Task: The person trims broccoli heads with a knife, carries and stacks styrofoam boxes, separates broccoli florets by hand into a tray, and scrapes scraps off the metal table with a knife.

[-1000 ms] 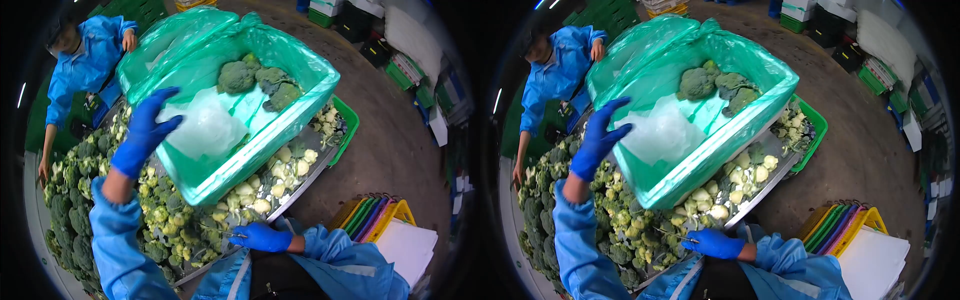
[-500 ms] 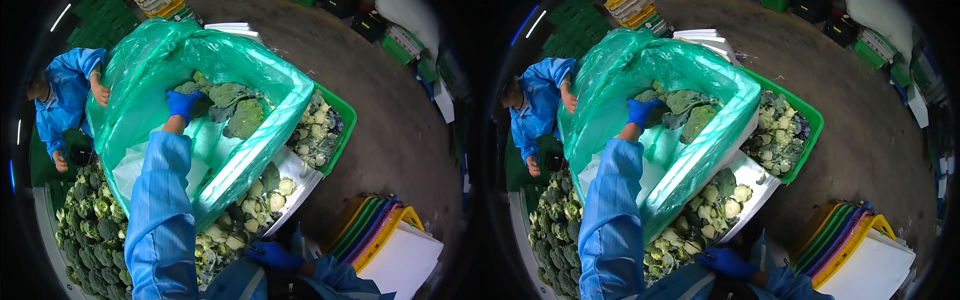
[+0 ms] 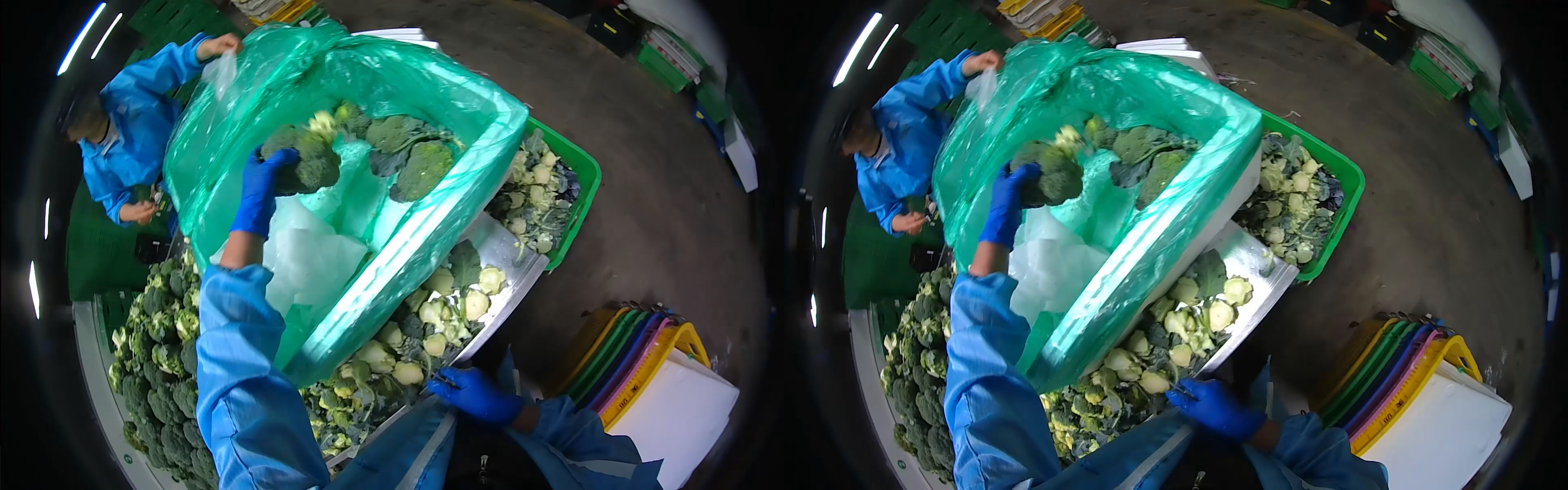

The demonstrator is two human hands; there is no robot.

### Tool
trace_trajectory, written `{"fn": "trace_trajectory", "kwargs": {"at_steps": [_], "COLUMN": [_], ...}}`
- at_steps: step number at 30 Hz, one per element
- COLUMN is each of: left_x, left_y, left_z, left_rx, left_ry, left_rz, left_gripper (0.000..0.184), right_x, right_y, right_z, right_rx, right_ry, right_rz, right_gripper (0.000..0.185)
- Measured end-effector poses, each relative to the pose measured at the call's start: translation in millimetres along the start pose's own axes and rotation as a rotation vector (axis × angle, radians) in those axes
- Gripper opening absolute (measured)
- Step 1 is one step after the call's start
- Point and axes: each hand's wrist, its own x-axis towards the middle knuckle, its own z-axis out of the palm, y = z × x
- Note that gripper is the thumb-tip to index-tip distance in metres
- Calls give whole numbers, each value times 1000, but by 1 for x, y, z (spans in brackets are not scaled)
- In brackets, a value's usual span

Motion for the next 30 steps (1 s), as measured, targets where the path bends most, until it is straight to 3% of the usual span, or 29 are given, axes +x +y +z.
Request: {"fn": "trace_trajectory", "kwargs": {"at_steps": [2, 4, 6, 7, 12, 15, 20, 22, 23, 24, 26, 30], "left_x": [-23, -60, -116, -143, -304, -406, -493, -502, -498, -496, -490, -475], "left_y": [13, 25, 38, 43, 49, -8, -35, -56, -53, -51, -90, -99], "left_z": [-27, -51, -67, -83, -138, -175, -153, -149, -134, -127, -124, -121], "left_rx": [25, 42, 312, 195, -92, -439, -605, -593, -492, -478, -404, -337], "left_ry": [17, 38, 91, 90, 271, 212, 413, 298, 463, 420, 412, 380], "left_rz": [47, 82, 457, 402, 218, 262, -50, -77, -218, -244, -195, -260], "left_gripper": [60, 60, 63, 65, 80, 39, 42, 48, 74, 75, 76, 81], "right_x": [1, 1, 2, 3, 2, -9, -23, -18, -14, -8, -3, -19], "right_y": [-3, -13, -19, -29, -83, -125, -143, -121, -107, -93, -70, -112], "right_z": [2, 1, 4, 5, 27, 54, 100, 117, 121, 124, 124, 118], "right_rx": [1, -60, -74, -155, -64, -57, -209, -185, -312, -439, -373, -277], "right_ry": [-2, 43, 127, 186, 105, -25, -237, -254, -313, -367, -384, -312], "right_rz": [89, 1, -82, -228, -421, -514, -715, -743, -566, -389, -343, -396], "right_gripper": [34, 30, 28, 23, 21, 22, 28, 27, 25, 23, 21, 20]}}
